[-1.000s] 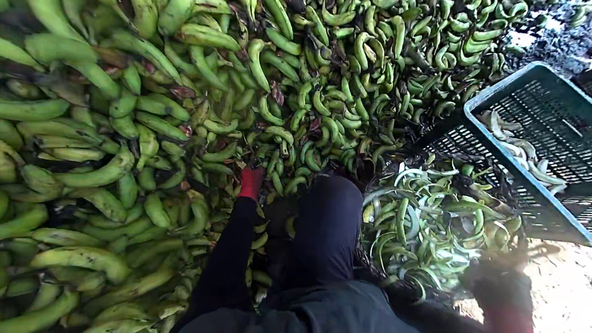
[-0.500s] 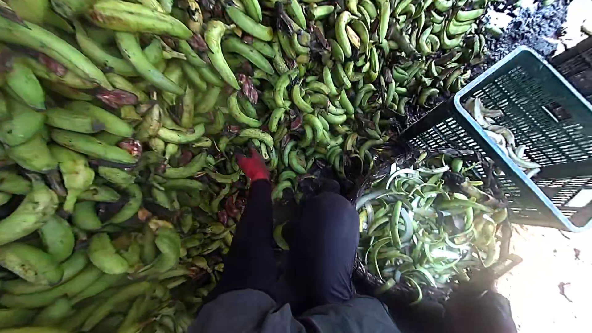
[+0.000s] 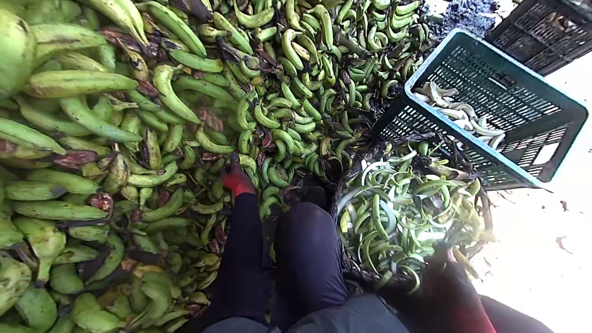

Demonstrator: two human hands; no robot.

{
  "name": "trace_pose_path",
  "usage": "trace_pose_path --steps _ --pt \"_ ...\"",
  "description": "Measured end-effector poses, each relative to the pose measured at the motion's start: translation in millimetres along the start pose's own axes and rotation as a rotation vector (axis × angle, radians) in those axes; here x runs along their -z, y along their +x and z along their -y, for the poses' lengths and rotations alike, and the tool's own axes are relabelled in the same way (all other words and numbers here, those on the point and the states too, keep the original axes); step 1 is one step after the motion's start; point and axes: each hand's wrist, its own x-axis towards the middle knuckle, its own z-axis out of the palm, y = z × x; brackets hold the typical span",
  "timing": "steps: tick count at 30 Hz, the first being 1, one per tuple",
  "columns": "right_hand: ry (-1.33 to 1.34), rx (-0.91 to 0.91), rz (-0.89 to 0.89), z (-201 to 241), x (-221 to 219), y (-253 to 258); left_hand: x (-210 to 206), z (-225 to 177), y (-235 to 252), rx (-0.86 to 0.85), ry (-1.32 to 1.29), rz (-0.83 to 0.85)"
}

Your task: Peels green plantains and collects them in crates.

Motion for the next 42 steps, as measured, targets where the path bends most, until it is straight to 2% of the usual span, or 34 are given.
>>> trace_pose_path --steps 3,5,8,11,13,15,18,21,24,26,28,31,32,34,37,39,42 --pt "-0.115 0.06 0.085 9 -11 1 0 -27 -37 0.097 -0.435 0.391" --pt "-0.169 0.141 0.184 21 -14 7 -3 -71 -70 0.066 -0.583 0.657" --pt "-0.118 0.231 0.278 49 -24 3 -29 -151 -122 0.025 -0.898 0.938" --pt "-0.073 0.407 0.375 71 -32 2 -48 -211 -199 0.174 -0.887 1.078" --pt "-0.087 0.53 0.394 78 -36 1 -59 -224 -252 0.285 -0.778 1.1" --pt "-0.114 0.591 0.37 80 -40 -1 -75 -207 -292 0.349 -0.728 1.131" --pt "-0.048 0.598 0.353 68 -45 0 -90 -155 -347 0.444 -0.614 1.108" --pt "-0.002 0.571 0.357 51 -44 1 -89 -90 -376 0.428 -0.45 1.113" --pt "-0.01 0.554 0.354 38 -36 -4 -87 -53 -390 0.312 -0.348 1.09" --pt "-0.03 0.54 0.323 30 -32 -4 -87 -44 -396 0.26 -0.304 1.071" --pt "-0.126 0.534 0.279 20 -30 -1 -85 -41 -401 0.31 -0.29 1.084" --pt "-0.319 0.336 0.28 -17 -33 15 -74 -49 -409 0.493 -0.319 1.168" --pt "-0.28 0.293 0.279 -26 -35 19 -72 -55 -409 0.472 -0.293 1.229" --pt "-0.2 0.371 0.258 -13 -33 18 -79 -64 -394 0.322 -0.112 1.298" --pt "-0.465 0.575 0.263 32 -10 -3 -78 -54 -361 0.264 0.156 1.365" --pt "-0.703 0.756 0.243 47 -2 -9 -81 -49 -358 0.285 0.161 1.341" --pt "-0.87 0.769 0.216 53 -6 -10 -75 -45 -372 0.293 0.113 1.32"
